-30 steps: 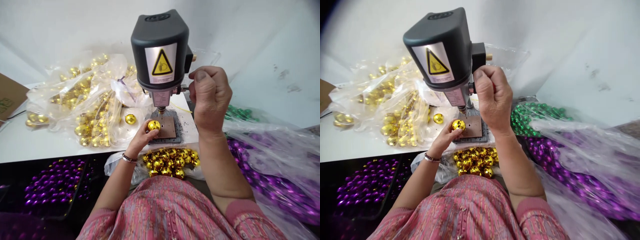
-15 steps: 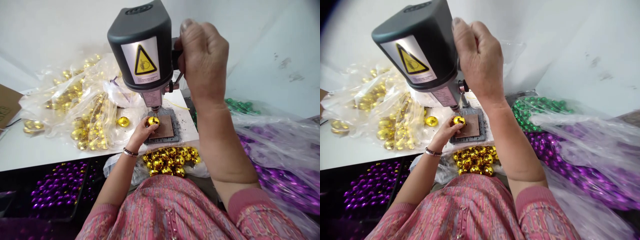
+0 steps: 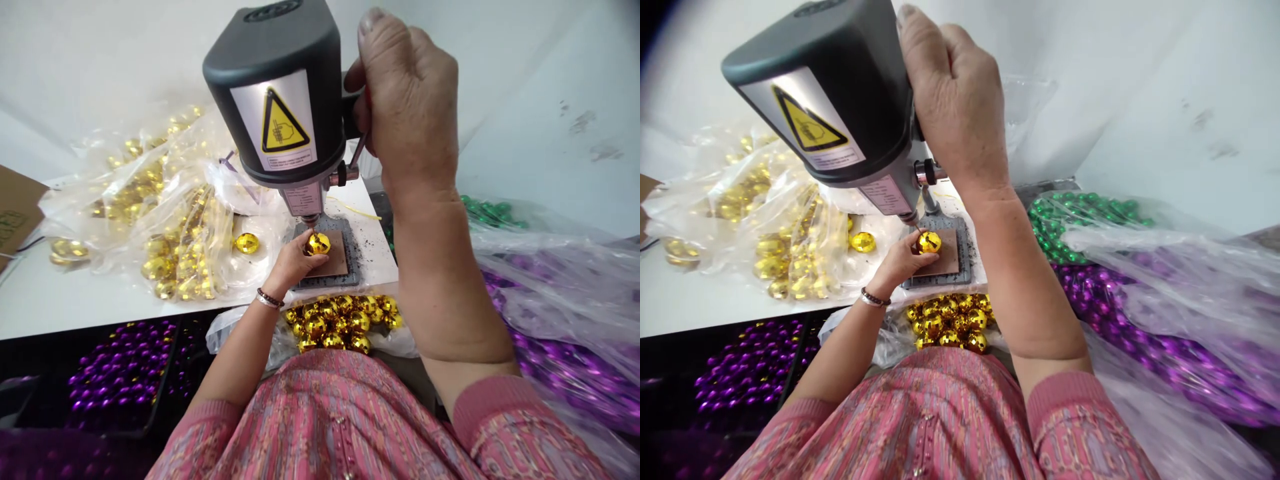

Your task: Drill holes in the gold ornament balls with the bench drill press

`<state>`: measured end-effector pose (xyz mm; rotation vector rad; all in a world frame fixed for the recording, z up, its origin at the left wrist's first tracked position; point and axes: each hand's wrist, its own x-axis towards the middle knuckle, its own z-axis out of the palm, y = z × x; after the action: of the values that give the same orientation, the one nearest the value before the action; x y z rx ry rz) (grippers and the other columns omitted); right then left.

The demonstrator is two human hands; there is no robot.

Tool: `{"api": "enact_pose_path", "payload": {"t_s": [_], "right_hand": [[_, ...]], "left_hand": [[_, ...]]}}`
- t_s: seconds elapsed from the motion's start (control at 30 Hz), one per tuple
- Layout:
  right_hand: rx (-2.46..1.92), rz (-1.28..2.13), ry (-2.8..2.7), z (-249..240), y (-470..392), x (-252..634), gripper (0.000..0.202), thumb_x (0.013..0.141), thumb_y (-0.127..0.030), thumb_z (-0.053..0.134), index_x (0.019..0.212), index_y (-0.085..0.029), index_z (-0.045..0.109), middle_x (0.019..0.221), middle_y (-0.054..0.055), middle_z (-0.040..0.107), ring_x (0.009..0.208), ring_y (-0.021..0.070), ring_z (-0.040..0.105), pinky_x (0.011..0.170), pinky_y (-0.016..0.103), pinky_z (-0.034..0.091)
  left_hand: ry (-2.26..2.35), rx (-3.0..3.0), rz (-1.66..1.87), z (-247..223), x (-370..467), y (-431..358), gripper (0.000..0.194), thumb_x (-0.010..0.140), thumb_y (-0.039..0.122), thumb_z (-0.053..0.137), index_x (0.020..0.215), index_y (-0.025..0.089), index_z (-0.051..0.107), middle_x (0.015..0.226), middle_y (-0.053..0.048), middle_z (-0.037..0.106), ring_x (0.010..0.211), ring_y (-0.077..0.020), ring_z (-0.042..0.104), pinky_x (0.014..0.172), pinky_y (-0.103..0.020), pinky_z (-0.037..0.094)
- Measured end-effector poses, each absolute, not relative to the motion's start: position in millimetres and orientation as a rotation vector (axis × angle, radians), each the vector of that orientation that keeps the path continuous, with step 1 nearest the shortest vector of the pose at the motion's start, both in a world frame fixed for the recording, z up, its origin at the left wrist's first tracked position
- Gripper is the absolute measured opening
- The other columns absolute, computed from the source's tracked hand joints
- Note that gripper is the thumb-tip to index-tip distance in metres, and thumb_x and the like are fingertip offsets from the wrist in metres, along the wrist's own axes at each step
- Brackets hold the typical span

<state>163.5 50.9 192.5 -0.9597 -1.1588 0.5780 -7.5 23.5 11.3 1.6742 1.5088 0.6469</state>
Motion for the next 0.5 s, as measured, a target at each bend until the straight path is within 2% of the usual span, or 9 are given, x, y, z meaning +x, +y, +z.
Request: {"api": "enact_pose_path", "payload": {"t_s": [0.1,0.2,0.3,0.4,0.5], "right_hand": [[-0.881,0.508,-1.214,181.5,37.2,164.9,0.037,0.099,-0.039,0.053,0.073,-0.013,0.054,0.06,-0.008,0.038,0.054,-0.0001,0.034,0.058,0.017,0.036],[-0.817,0.419,-1.318,165.1,17.9,169.0,0.033,0.1,-0.034,0.049,0.075,-0.015,0.058,0.058,-0.007,0.04,0.052,0.0009,0.037,0.058,0.019,0.036],[-0.832,0.389,-1.38,147.9,1.4,173.9,0.023,0.096,-0.025,0.05,0.095,-0.017,0.071,0.062,-0.006,0.047,0.056,0.0021,0.045,0.062,0.019,0.042],[-0.843,0.373,-1.408,134.2,-6.8,176.9,0.039,0.087,-0.012,0.05,0.117,-0.021,0.072,0.063,-0.007,0.049,0.057,0.0027,0.046,0.063,0.019,0.045],[-0.843,0.319,-1.441,122.7,-9.1,177.9,0.048,0.084,-0.011,0.048,0.126,-0.025,0.067,0.063,-0.007,0.049,0.056,0.0033,0.043,0.06,0.02,0.044]], "left_hand": [[1.486,1.672,0.661,7.5,-8.1,24.0,0.072,0.073,0.03,0.08,0.14,0.012,0.061,0.112,-0.008,0.076,0.101,-0.0244,0.07,0.092,-0.035,0.055],[1.476,1.679,0.672,7.9,-7.2,22.1,0.067,0.072,0.028,0.08,0.136,0.015,0.064,0.109,-0.005,0.077,0.096,-0.0217,0.07,0.088,-0.032,0.054],[1.449,1.665,0.683,9.1,-6.2,20.8,0.065,0.072,0.026,0.079,0.135,0.015,0.064,0.108,-0.004,0.077,0.095,-0.02,0.069,0.086,-0.029,0.054],[1.428,1.656,0.692,8.7,-6.3,20.7,0.064,0.073,0.025,0.079,0.134,0.014,0.064,0.108,-0.004,0.077,0.095,-0.0202,0.069,0.083,-0.028,0.053],[1.422,1.687,0.688,8.5,-6.8,20.7,0.057,0.073,0.026,0.078,0.128,0.015,0.066,0.109,-0.005,0.077,0.096,-0.0206,0.068,0.083,-0.028,0.051]]}}
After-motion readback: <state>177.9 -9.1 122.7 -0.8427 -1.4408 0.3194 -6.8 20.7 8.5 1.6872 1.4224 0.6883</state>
